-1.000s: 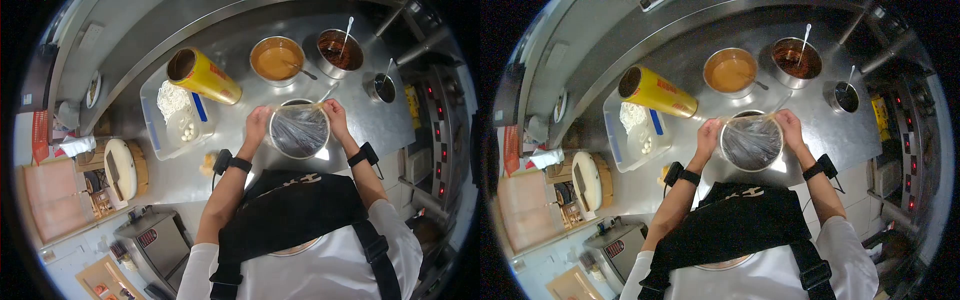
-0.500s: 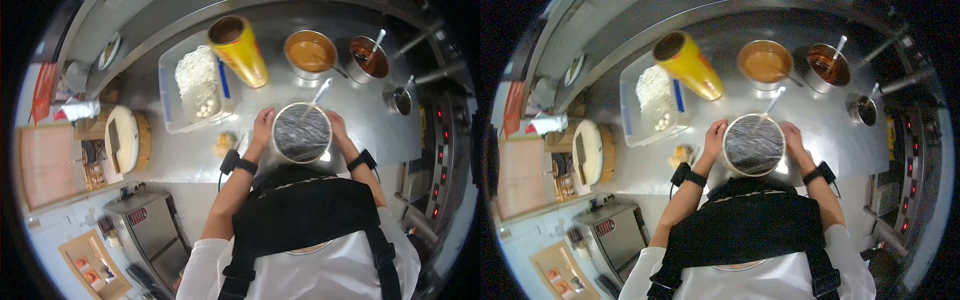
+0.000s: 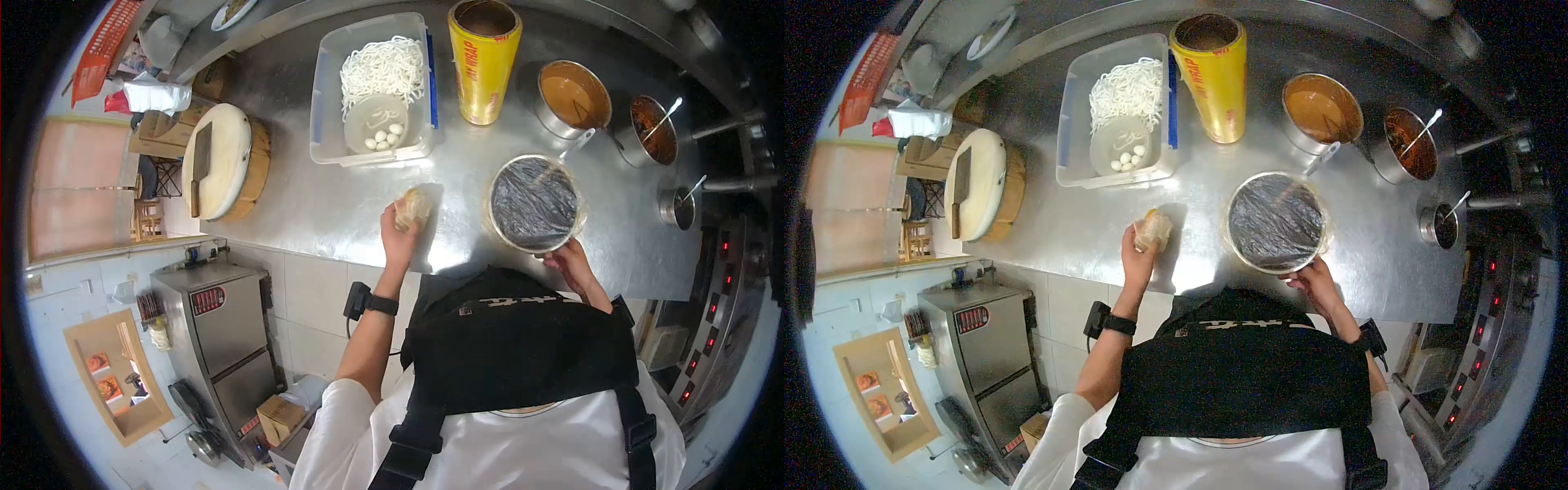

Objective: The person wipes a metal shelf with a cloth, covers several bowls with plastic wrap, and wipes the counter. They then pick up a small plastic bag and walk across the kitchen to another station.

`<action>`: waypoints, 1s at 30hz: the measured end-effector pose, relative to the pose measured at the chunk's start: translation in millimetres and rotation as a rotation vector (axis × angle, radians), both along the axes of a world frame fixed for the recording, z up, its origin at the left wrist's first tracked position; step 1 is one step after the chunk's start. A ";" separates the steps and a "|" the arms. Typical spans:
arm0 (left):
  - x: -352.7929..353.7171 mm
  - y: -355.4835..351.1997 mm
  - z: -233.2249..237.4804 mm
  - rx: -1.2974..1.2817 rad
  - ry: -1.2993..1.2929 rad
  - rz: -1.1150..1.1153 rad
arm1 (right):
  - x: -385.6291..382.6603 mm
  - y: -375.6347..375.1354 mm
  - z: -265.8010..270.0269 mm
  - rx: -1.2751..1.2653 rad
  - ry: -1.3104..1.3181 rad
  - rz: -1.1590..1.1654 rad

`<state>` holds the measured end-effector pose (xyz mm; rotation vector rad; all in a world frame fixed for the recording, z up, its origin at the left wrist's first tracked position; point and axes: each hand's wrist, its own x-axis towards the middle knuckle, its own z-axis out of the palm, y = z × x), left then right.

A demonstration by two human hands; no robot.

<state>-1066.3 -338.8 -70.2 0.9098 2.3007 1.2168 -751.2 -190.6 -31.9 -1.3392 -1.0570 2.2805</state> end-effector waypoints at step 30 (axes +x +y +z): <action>38.5 -9.5 25.2 0.126 -1.005 -0.102 | -22.6 -2.8 10.4 0.040 0.345 -0.200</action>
